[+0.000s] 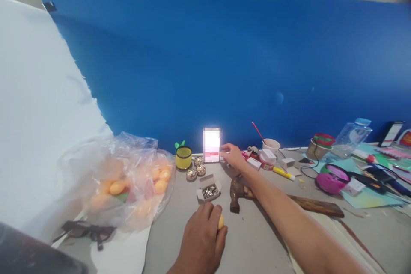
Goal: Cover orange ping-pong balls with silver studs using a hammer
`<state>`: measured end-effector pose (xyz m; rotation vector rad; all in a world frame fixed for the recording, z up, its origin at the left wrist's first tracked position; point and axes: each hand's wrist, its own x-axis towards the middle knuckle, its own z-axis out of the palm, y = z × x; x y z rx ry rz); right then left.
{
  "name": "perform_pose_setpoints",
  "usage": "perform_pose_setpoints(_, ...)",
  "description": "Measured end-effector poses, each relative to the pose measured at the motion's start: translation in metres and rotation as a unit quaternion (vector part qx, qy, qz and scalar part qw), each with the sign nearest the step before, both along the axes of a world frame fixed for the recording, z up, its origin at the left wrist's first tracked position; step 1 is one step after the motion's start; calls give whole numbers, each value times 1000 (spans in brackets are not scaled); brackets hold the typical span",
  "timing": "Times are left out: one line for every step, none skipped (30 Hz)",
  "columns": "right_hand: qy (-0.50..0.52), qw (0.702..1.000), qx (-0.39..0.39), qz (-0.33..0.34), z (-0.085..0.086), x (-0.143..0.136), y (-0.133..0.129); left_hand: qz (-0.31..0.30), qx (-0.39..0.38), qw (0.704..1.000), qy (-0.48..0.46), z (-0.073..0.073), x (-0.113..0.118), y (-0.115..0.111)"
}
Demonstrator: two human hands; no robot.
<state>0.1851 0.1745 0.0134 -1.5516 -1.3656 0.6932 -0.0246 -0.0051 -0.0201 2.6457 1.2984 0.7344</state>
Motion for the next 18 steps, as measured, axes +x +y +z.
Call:
perform_pose_setpoints(3,1000,4,-6,1,0,-1,-2,2,1000,0,-1,0,0)
perform_pose_setpoints(7,1000,9,-11,3,0,-2,-3,4,1000,-2,-2,0,1)
perform_pose_setpoints(12,1000,13,-16,6,0,-3,-3,6,1000,-4,-4,0,1)
perform_pose_setpoints(17,1000,16,-19,9,-1,-4,0,8,1000,-8,-5,0,1)
perform_pose_setpoints(23,999,17,-20,13,-1,-4,3,8,1000,-12,-7,0,2)
perform_pose_setpoints(29,999,17,-21,17,-2,-4,7,9,1000,-15,-9,1,2)
perform_pose_setpoints(34,999,16,-21,22,-2,-3,11,9,1000,-17,-11,1,2)
perform_pose_setpoints(37,999,13,-21,27,-1,-2,13,8,1000,-18,-12,1,3)
perform_pose_setpoints(38,999,10,-20,33,0,1,13,7,1000,-18,-14,1,4)
perform_pose_setpoints(38,999,6,-17,40,1,4,12,6,1000,-17,-16,1,5)
perform_pose_setpoints(35,999,2,-13,46,3,7,11,5,1000,-15,-17,1,5)
perform_pose_setpoints(30,1000,-2,-6,52,4,10,11,4,1000,-13,-19,1,6)
perform_pose_setpoints(25,1000,-5,1,57,5,13,10,3,1000,-10,-21,1,7)
perform_pose_setpoints(21,1000,-8,7,61,6,16,10,4,1000,-7,-23,1,8)
perform_pose_setpoints(19,1000,-11,13,63,7,17,11,7,1000,-4,-25,1,9)
perform_pose_setpoints(17,1000,-14,17,64,7,18,13,10,1000,0,-28,0,10)
perform_pose_setpoints(19,1000,-15,19,62,6,19,15,15,1000,3,-31,0,10)
perform_pose_setpoints(22,999,-12,20,59,5,19,17,22,1000,6,-35,0,12)
